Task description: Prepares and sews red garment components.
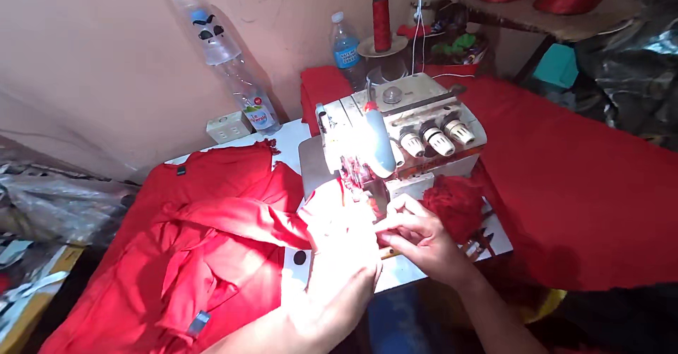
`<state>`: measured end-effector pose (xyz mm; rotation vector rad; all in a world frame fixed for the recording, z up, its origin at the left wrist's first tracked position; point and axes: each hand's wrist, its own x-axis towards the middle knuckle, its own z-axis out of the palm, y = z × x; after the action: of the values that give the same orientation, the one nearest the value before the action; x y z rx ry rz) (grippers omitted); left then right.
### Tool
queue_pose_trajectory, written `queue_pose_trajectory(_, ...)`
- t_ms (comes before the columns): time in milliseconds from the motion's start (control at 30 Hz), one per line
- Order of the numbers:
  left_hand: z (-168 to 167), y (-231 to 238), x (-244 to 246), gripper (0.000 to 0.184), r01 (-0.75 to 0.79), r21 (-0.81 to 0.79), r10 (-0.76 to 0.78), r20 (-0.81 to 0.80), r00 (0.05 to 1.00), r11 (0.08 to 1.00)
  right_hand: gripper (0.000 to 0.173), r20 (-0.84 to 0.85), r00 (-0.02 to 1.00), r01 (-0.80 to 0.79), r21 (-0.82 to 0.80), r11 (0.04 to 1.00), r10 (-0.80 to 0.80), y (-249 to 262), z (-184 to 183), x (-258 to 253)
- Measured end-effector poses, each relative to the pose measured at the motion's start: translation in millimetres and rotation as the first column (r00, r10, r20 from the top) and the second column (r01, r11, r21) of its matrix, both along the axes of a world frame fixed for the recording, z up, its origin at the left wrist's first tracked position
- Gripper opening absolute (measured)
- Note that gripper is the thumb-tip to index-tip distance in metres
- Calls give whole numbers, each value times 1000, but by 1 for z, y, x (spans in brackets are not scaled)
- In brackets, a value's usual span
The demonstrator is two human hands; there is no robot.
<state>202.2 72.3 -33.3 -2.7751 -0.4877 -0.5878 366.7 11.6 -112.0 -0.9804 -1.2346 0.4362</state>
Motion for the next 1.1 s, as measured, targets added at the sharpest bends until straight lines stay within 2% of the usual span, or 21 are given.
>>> queue_pose_trajectory(200, -3, 20, 8, 21, 7, -6, -6, 116, 993, 1000, 18, 37, 996, 81, -22, 996, -80, -9, -6, 6)
queue_pose_trajectory(300, -2, 28, 11, 27, -36, -206, 69, 157, 985, 978, 21, 34, 994, 101, -22, 995, -100, -9, -8, 6)
queue_pose_trajectory(400, -9, 50, 15, 18, -44, -351, 148, 278, 949, 935, 21, 38, 993, 111, -30, 993, -110, -10, -9, 5)
queue_pose_trajectory(500, -13, 67, 14, 14, -113, -544, 296, 262, 919, 832, 23, 48, 993, 113, -41, 993, -111, -13, -5, -1)
queue_pose_trajectory(567, -14, 72, 13, 16, -174, -551, 347, 226, 910, 816, 23, 72, 991, 114, -38, 993, -111, -15, 1, -8)
queue_pose_trajectory(633, -15, 67, 2, 17, -230, -505, 401, 258, 879, 831, 21, 79, 992, 101, -36, 994, -98, -16, 5, -17)
queue_pose_trajectory(767, -28, 21, -27, 20, -302, -371, 461, 487, 742, 878, 14, -1, 988, 152, -85, 985, -153, -11, 6, -44)
queue_pose_trajectory(833, -42, -15, -29, 18, -227, -419, 431, 498, 753, 879, 14, -74, 983, 158, -111, 981, -167, -8, 2, -55)
queue_pose_trajectory(900, -62, -48, -25, 17, -26, -522, 302, 452, 839, 853, 19, -138, 967, 192, -147, 970, -212, -7, 0, -57)
queue_pose_trajectory(933, -70, -60, -22, 25, 63, -558, 217, 421, 880, 828, 22, -136, 946, 271, -166, 948, -294, -6, -1, -52)
queue_pose_trajectory(1000, -74, -71, -20, 36, 177, -621, 117, 403, 908, 763, 29, -48, 884, 450, -178, 875, -465, 0, -2, -32)
queue_pose_trajectory(1033, -72, -73, -23, 38, 206, -647, 108, 411, 905, 734, 31, 15, 854, 515, -163, 842, -520, 4, -3, -25)
queue_pose_trajectory(1100, -68, -71, -39, 35, 199, -642, 157, 454, 877, 741, 33, 138, 813, 579, -106, 808, -565, 4, 1, -26)
